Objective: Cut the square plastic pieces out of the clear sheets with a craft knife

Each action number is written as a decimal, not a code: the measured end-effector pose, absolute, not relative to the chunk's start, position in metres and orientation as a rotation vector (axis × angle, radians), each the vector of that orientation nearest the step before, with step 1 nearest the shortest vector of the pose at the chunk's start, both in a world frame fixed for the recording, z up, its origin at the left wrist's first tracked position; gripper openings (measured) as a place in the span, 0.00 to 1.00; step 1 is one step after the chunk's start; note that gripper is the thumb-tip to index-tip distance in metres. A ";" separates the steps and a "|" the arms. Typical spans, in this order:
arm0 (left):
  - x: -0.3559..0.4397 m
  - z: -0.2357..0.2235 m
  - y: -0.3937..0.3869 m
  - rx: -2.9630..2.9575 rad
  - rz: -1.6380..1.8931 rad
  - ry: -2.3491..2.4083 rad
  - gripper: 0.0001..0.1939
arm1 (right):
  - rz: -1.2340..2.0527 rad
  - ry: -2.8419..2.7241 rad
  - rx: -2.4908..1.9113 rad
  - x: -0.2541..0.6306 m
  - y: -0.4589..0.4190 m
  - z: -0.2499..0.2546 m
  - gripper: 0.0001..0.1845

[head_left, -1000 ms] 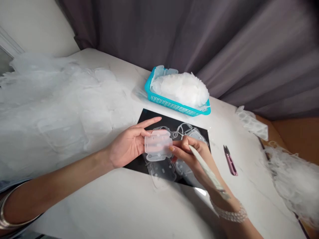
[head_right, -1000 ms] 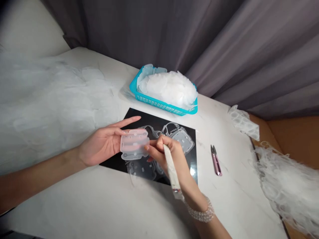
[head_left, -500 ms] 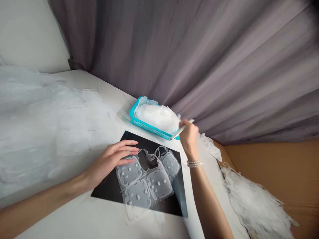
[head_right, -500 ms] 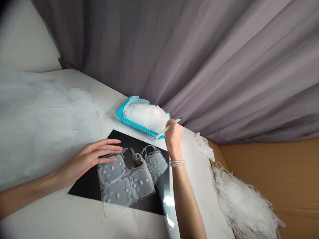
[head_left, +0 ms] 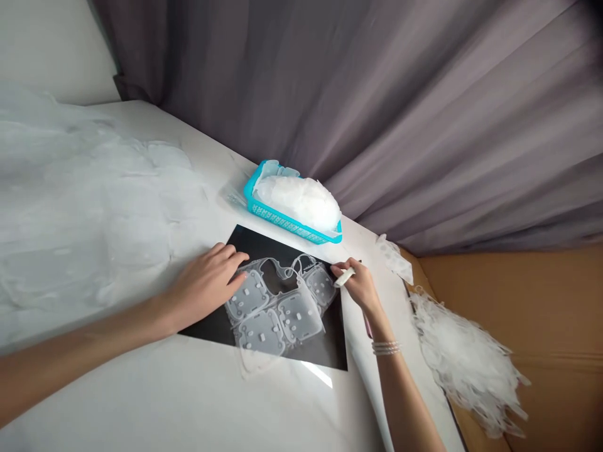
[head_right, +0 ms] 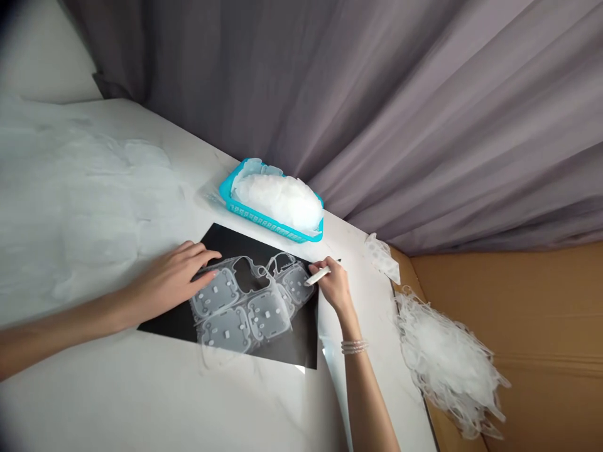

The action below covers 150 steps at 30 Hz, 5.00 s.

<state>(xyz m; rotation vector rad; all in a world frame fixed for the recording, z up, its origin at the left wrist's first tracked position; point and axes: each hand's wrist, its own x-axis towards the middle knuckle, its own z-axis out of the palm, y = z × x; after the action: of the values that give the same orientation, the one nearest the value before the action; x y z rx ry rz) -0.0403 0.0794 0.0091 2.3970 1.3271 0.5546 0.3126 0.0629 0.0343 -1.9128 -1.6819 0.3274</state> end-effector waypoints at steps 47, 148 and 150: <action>-0.026 0.008 -0.024 3.310 0.430 0.950 0.26 | 0.641 -1.831 -1.583 0.219 0.004 0.047 0.15; -0.035 0.002 0.002 3.190 0.020 1.552 0.31 | 0.692 -2.402 -0.924 0.136 0.072 0.035 0.17; -0.038 -0.003 0.003 3.126 0.156 1.441 0.28 | 0.846 -2.080 -1.067 0.148 0.083 0.037 0.14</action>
<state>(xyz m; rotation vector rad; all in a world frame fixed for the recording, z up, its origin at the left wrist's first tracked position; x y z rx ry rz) -0.0382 0.0034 -0.0032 3.1265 1.4413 0.1557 0.1475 0.0831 0.0372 -1.0669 -2.0800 0.8460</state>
